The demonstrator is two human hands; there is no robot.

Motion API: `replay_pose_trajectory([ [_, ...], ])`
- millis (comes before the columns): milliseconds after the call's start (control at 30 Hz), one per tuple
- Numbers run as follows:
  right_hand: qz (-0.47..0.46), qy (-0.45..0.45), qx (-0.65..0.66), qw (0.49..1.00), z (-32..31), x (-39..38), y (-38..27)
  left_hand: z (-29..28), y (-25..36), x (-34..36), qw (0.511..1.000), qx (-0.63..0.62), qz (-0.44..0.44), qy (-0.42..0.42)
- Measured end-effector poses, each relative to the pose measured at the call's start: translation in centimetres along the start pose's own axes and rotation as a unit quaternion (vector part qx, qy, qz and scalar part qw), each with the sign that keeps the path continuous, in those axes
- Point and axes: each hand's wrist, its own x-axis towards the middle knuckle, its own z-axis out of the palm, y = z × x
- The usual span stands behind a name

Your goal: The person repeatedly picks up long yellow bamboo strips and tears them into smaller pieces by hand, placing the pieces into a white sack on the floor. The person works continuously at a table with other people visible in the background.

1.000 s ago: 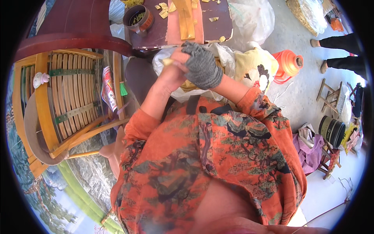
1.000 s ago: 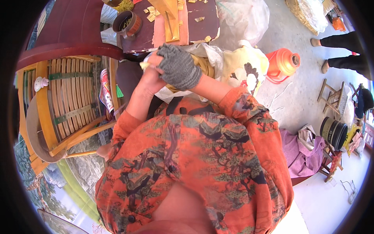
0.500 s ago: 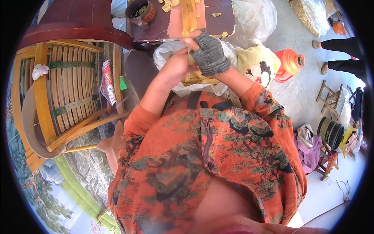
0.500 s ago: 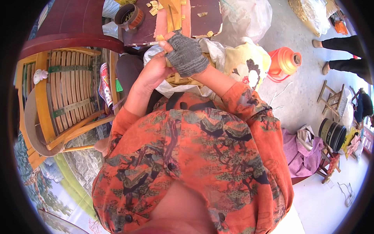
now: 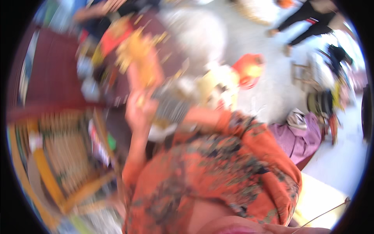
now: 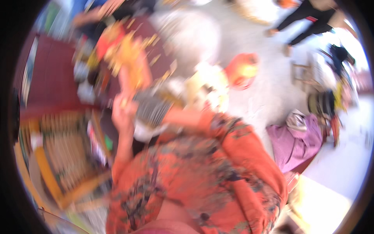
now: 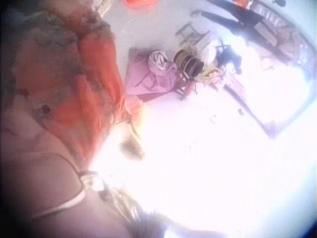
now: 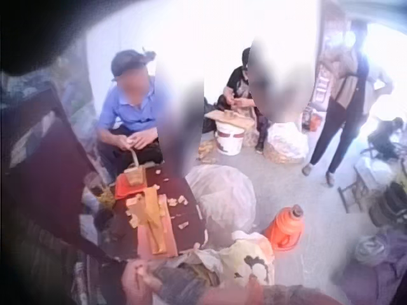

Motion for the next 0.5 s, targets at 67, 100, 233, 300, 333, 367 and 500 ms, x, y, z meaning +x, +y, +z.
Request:
replay_pose_trajectory([
  [67,0.071,0.014,0.030,0.997,-3.5,-0.4,-1.5,0.0,0.2,0.9,0.998,-0.006,-0.041,-0.047],
  [100,0.078,0.036,-0.020,0.996,-5.6,-0.2,-1.0,0.4,0.4,2.2,0.998,0.032,-0.042,-0.044],
  [233,0.098,0.056,-0.132,0.985,-7.7,0.1,-0.9,2.5,2.3,3.8,0.952,-0.248,-0.155,-0.092],
  [300,0.117,0.033,-0.144,0.982,-7.6,0.2,-1.1,3.1,3.1,3.7,0.961,-0.221,-0.129,-0.103],
  [333,0.124,0.027,-0.047,0.991,-7.5,0.1,-1.3,3.1,3.2,3.4,0.965,-0.206,-0.123,-0.102],
  [367,0.130,0.020,0.052,0.990,-7.7,0.0,-1.6,3.0,3.1,3.3,0.980,-0.155,-0.077,-0.101],
  [500,0.139,-0.114,0.103,0.978,-6.4,0.2,-0.6,1.1,1.8,3.0,0.996,0.008,0.030,-0.079],
])
